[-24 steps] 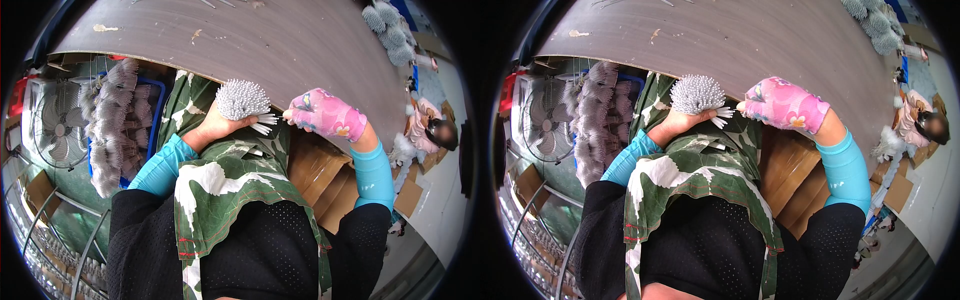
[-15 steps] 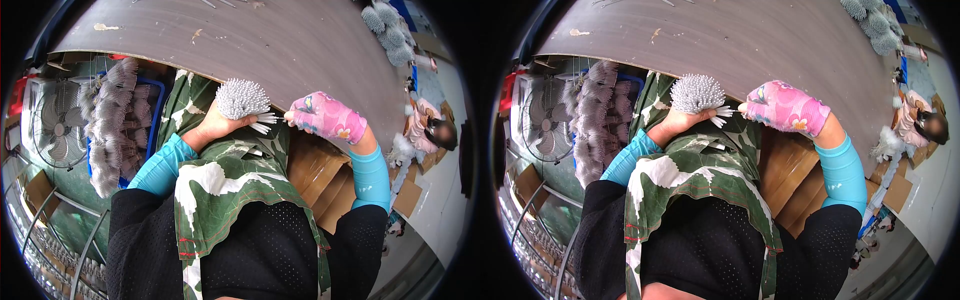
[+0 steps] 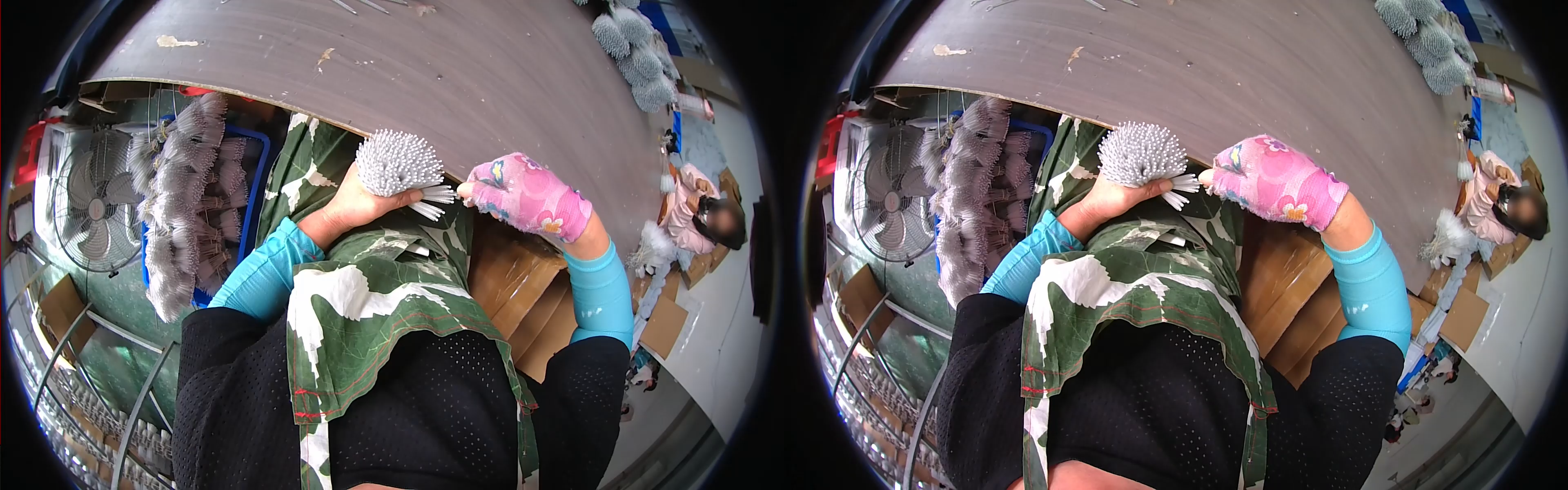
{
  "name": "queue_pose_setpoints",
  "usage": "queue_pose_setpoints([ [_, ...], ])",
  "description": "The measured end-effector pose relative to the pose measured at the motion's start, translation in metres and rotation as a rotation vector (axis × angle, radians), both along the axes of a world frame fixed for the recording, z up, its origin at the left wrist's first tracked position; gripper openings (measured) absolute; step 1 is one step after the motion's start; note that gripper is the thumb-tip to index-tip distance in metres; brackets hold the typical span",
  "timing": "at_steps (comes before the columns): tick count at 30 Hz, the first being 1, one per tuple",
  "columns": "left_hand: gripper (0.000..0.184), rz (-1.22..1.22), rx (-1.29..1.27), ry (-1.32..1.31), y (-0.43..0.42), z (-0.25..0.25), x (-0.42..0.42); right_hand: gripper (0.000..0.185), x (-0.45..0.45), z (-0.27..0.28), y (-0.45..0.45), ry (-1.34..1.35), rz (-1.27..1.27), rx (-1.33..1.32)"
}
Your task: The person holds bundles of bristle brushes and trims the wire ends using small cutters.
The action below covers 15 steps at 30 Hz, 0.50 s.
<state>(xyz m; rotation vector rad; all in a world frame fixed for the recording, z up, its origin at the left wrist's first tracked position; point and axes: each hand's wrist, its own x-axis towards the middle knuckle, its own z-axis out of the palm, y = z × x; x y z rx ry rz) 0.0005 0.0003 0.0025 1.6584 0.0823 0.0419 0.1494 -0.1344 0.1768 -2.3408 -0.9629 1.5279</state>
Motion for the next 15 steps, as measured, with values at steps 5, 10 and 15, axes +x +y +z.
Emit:
queue_pose_setpoints([
  [5, 0.046, 0.015, -0.028, 0.024, 0.0013, 0.0053, -0.0009, 0.039, -0.0012, -0.0038, -0.0030, -0.010, -0.039, 0.017],
  [10, 0.047, 0.012, -0.015, 0.035, 0.0011, 0.0039, -0.0007, 0.039, -0.0029, -0.0057, -0.0046, -0.034, -0.048, 0.055],
  [15, 0.047, 0.016, 0.003, 0.001, 0.0004, 0.0023, -0.0001, 0.038, -0.0035, 0.0003, -0.0078, 0.008, -0.108, -0.028],
])
